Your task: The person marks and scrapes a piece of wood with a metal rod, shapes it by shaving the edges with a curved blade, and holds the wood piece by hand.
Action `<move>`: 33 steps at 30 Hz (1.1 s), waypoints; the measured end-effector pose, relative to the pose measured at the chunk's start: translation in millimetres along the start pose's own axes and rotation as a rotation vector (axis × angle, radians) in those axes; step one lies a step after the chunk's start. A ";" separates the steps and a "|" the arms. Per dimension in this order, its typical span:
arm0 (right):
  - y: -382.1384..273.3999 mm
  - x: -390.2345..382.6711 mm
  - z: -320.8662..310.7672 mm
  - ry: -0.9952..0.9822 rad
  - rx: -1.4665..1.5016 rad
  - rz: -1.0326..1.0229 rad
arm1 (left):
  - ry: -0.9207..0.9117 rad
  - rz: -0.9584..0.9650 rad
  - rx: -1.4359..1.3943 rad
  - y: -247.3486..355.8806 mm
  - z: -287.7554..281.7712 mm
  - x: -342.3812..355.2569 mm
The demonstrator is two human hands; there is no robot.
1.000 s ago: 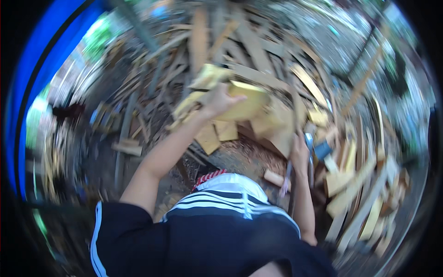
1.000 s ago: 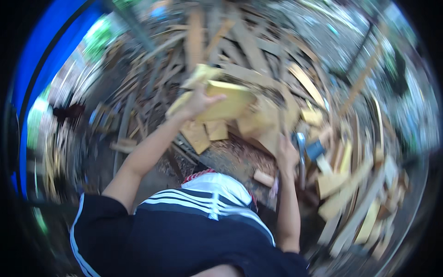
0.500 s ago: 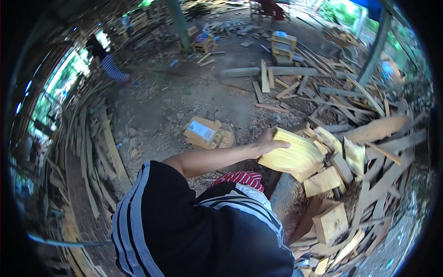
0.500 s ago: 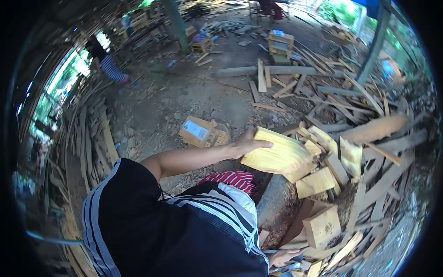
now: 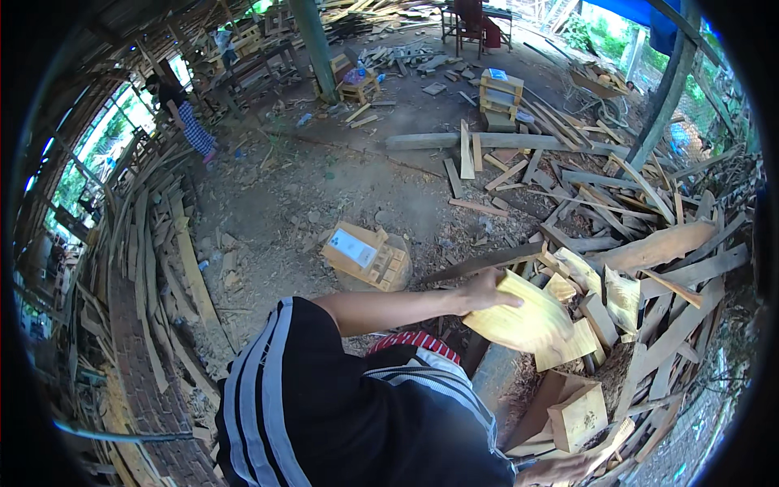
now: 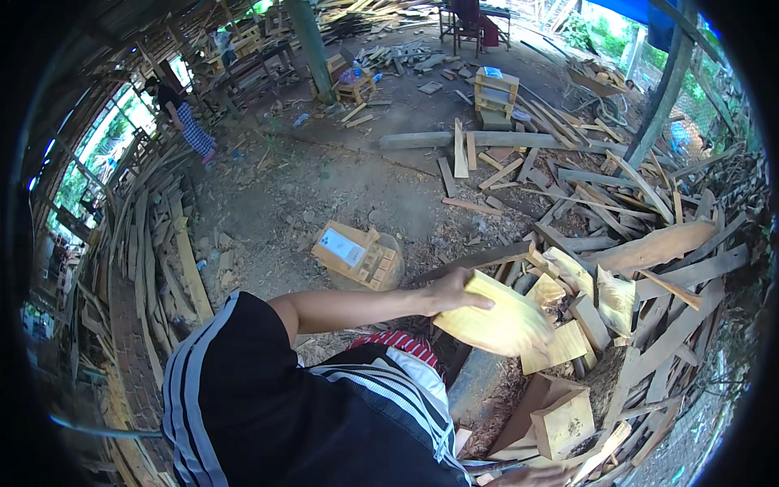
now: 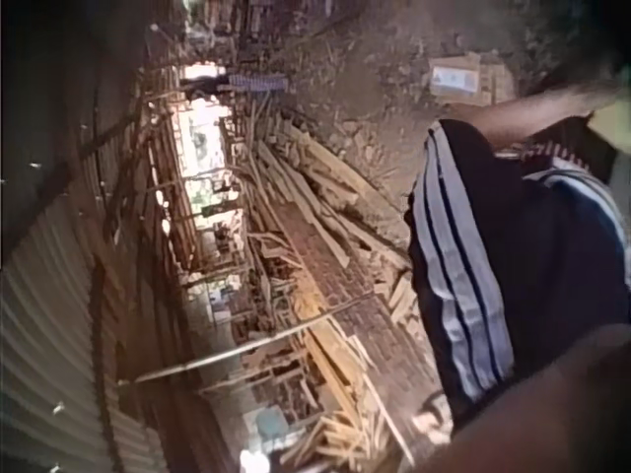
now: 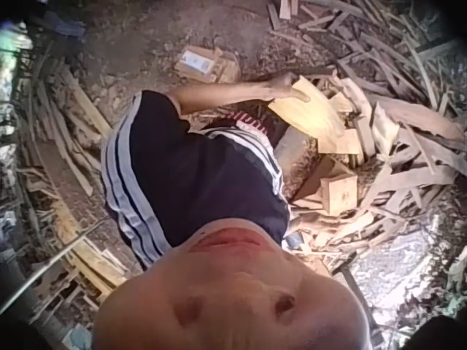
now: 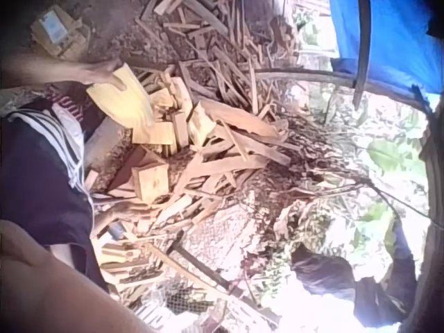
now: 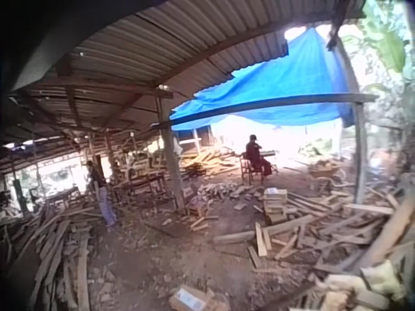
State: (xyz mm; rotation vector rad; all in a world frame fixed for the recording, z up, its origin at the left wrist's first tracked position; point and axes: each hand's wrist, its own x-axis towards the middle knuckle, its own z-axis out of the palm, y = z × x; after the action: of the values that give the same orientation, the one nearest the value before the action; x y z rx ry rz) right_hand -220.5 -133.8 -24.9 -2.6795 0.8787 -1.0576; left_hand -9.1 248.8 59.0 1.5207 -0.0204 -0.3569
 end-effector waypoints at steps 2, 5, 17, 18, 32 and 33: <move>-48.6 17.1 6.0 -0.216 0.289 -0.011 | -0.080 0.019 0.061 -0.2 1.9 0.0; -142.0 2.3 -1.5 -0.485 0.950 0.315 | -0.228 0.103 -0.057 -1.5 0.1 -0.7; -273.8 -41.3 40.7 -1.307 1.659 0.508 | -0.114 0.084 -0.311 24.5 -108.9 -72.1; -283.8 -45.9 45.5 -1.354 1.887 0.765 | -0.093 0.142 -0.289 26.1 -115.0 -78.9; -392.3 -50.9 79.4 -1.485 1.784 0.694 | 0.669 1.472 0.366 206.4 -167.7 -263.9; -388.6 -52.7 85.6 -1.443 1.776 0.713 | 0.749 1.582 0.324 212.1 -172.3 -260.7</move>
State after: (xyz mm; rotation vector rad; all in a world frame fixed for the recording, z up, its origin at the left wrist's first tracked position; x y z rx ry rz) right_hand -11.6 207.7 4.6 -0.8168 0.1530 0.3880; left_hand -170.2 480.8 309.7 1.4203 -0.6621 1.5101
